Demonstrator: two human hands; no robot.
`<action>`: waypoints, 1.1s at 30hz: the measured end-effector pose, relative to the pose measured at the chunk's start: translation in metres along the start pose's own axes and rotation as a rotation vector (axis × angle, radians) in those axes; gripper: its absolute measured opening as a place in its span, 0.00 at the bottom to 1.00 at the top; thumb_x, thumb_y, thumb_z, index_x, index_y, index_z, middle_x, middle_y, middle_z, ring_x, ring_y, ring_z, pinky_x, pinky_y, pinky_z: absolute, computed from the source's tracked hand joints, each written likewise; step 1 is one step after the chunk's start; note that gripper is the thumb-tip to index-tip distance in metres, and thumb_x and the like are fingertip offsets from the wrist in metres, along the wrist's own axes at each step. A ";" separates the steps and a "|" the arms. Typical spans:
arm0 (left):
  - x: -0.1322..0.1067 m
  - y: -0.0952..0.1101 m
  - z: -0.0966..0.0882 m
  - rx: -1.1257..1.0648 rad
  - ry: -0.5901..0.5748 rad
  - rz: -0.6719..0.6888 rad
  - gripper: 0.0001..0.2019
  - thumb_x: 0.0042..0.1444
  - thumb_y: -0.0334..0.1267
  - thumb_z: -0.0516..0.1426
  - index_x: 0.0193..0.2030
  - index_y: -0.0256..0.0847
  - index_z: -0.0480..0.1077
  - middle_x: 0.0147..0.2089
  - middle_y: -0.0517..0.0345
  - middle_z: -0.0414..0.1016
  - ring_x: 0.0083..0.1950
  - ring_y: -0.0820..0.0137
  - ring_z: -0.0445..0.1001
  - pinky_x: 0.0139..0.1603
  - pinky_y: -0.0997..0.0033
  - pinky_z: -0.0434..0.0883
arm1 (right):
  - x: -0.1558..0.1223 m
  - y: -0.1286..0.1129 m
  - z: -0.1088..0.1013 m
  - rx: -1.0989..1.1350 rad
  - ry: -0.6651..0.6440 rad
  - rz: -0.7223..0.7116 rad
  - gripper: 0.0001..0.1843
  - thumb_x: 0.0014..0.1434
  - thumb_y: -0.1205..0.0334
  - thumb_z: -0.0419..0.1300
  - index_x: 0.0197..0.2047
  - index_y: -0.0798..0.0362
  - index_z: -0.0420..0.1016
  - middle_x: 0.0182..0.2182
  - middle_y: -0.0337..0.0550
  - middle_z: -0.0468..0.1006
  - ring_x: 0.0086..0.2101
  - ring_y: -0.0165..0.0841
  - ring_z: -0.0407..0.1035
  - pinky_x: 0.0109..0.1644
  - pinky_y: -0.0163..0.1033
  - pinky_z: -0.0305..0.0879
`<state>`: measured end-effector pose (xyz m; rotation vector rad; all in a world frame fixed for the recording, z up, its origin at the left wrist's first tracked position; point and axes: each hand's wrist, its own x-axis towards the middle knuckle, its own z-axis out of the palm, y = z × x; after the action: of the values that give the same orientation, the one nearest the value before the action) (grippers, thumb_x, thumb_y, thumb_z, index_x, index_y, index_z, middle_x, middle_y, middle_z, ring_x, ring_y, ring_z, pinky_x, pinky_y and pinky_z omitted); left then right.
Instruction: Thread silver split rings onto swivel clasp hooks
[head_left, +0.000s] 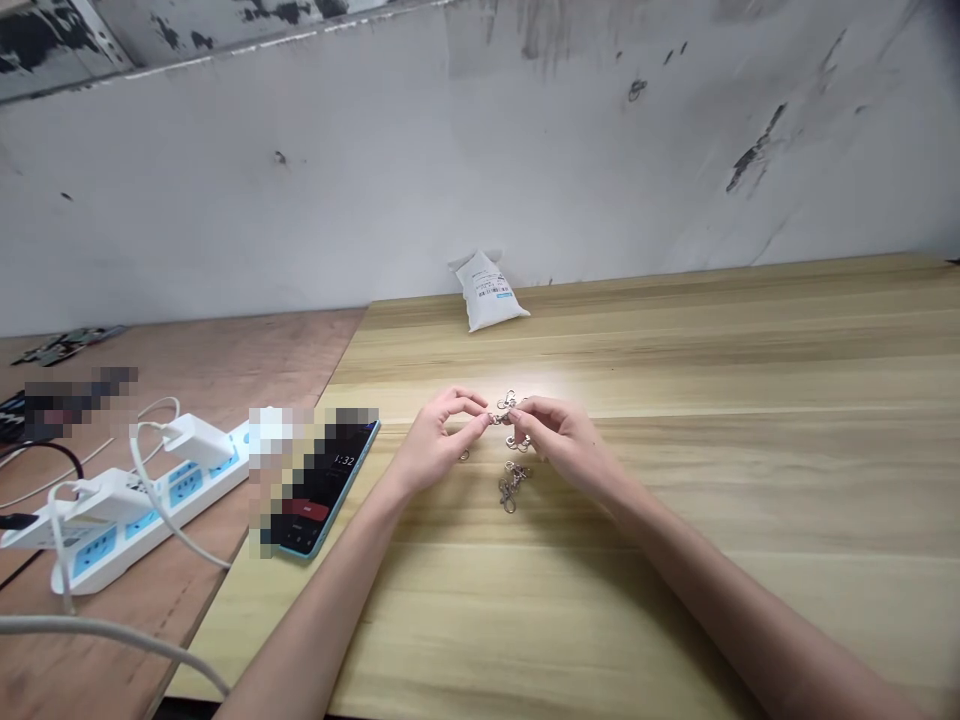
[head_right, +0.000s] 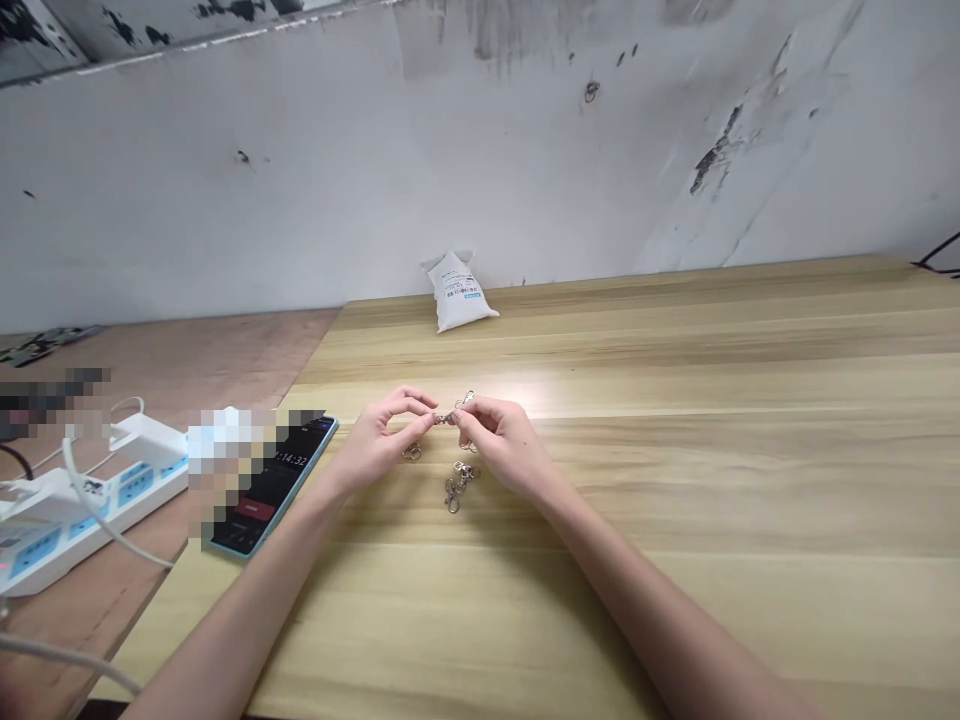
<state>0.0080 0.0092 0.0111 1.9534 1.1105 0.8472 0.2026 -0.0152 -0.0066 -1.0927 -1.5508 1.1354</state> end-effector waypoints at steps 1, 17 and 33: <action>0.000 0.000 0.000 0.003 -0.001 0.002 0.10 0.60 0.43 0.57 0.34 0.42 0.76 0.46 0.52 0.72 0.51 0.64 0.71 0.36 0.72 0.72 | 0.000 0.000 0.000 0.017 -0.011 0.017 0.17 0.63 0.52 0.55 0.31 0.55 0.74 0.25 0.38 0.70 0.23 0.26 0.58 0.29 0.34 0.56; -0.003 0.006 0.003 0.115 0.078 0.139 0.04 0.56 0.33 0.60 0.34 0.43 0.77 0.44 0.55 0.74 0.50 0.64 0.72 0.55 0.60 0.67 | -0.003 0.005 0.007 0.071 -0.172 0.028 0.16 0.62 0.49 0.58 0.36 0.54 0.77 0.23 0.35 0.64 0.23 0.26 0.53 0.26 0.35 0.50; -0.005 0.004 0.006 0.647 0.187 0.465 0.07 0.58 0.33 0.57 0.35 0.48 0.77 0.43 0.57 0.78 0.49 0.62 0.70 0.52 0.59 0.62 | 0.000 0.009 0.001 0.231 -0.251 0.131 0.20 0.60 0.45 0.60 0.36 0.56 0.75 0.22 0.36 0.70 0.19 0.23 0.56 0.24 0.32 0.55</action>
<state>0.0125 0.0014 0.0098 2.7913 1.1475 1.0090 0.2025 -0.0140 -0.0156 -0.9342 -1.5064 1.5485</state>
